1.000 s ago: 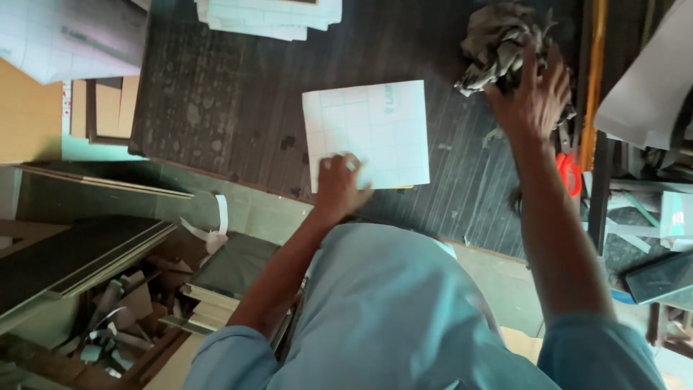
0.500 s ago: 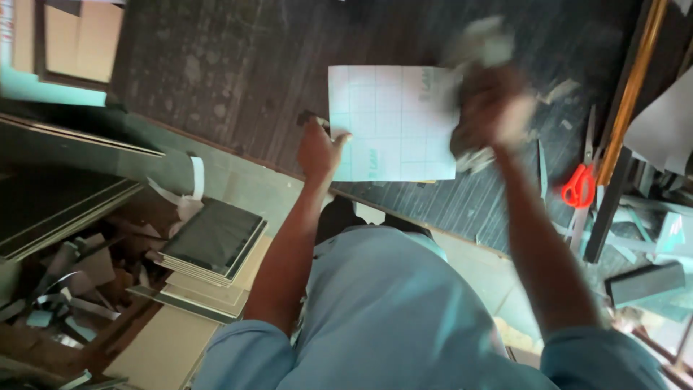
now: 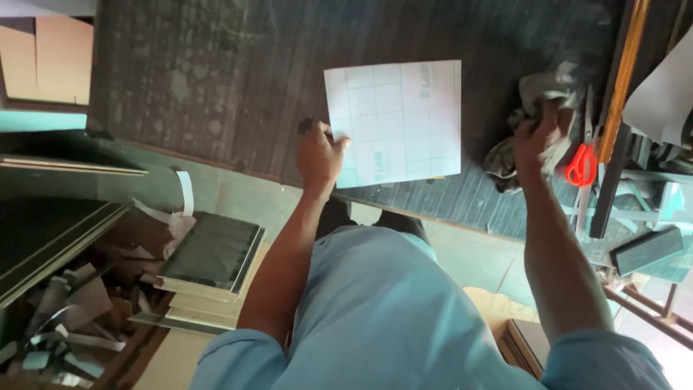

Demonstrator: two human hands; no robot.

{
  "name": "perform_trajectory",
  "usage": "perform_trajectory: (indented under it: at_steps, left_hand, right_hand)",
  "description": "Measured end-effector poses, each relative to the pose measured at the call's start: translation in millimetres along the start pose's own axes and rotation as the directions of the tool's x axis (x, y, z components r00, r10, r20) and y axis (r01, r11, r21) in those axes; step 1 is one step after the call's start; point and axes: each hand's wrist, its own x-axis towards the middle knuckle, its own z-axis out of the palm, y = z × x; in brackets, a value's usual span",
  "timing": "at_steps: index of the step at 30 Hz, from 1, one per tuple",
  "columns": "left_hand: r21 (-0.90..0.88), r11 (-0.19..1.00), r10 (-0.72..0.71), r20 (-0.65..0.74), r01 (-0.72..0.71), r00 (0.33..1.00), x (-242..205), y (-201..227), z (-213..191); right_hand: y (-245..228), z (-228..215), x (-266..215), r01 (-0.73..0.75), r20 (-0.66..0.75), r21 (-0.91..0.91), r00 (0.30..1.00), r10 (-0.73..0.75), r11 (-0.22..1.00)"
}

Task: Applying a protective adhesive film to the covers of books or manuals using a squeegee and scissors.

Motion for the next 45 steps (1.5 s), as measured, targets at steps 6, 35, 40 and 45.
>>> perform_trajectory:
  at_steps: [6,35,40,45]
  left_hand:
    - [0.027,0.999,-0.019,0.038,0.018,0.999,5,-12,8]
    - [-0.086,0.983,0.104,-0.475,-0.164,0.874,7,-94,-181]
    - [-0.077,0.968,0.162,-0.531,-0.238,0.832,-32,-104,-270]
    - [-0.142,0.913,0.238,-0.579,-0.383,0.78,-54,-101,-269]
  right_hand:
    - [-176,139,-51,0.346,0.334,0.158,0.863,-0.38,0.925]
    - [-216,20,-79,0.585,0.06,0.197,0.794,-0.605,0.787]
    - [-41,73,-56,0.25,0.355,-0.032,0.908,-0.223,0.968]
    - [-62,52,-1,0.153,0.112,-0.176,0.985,-0.134,0.972]
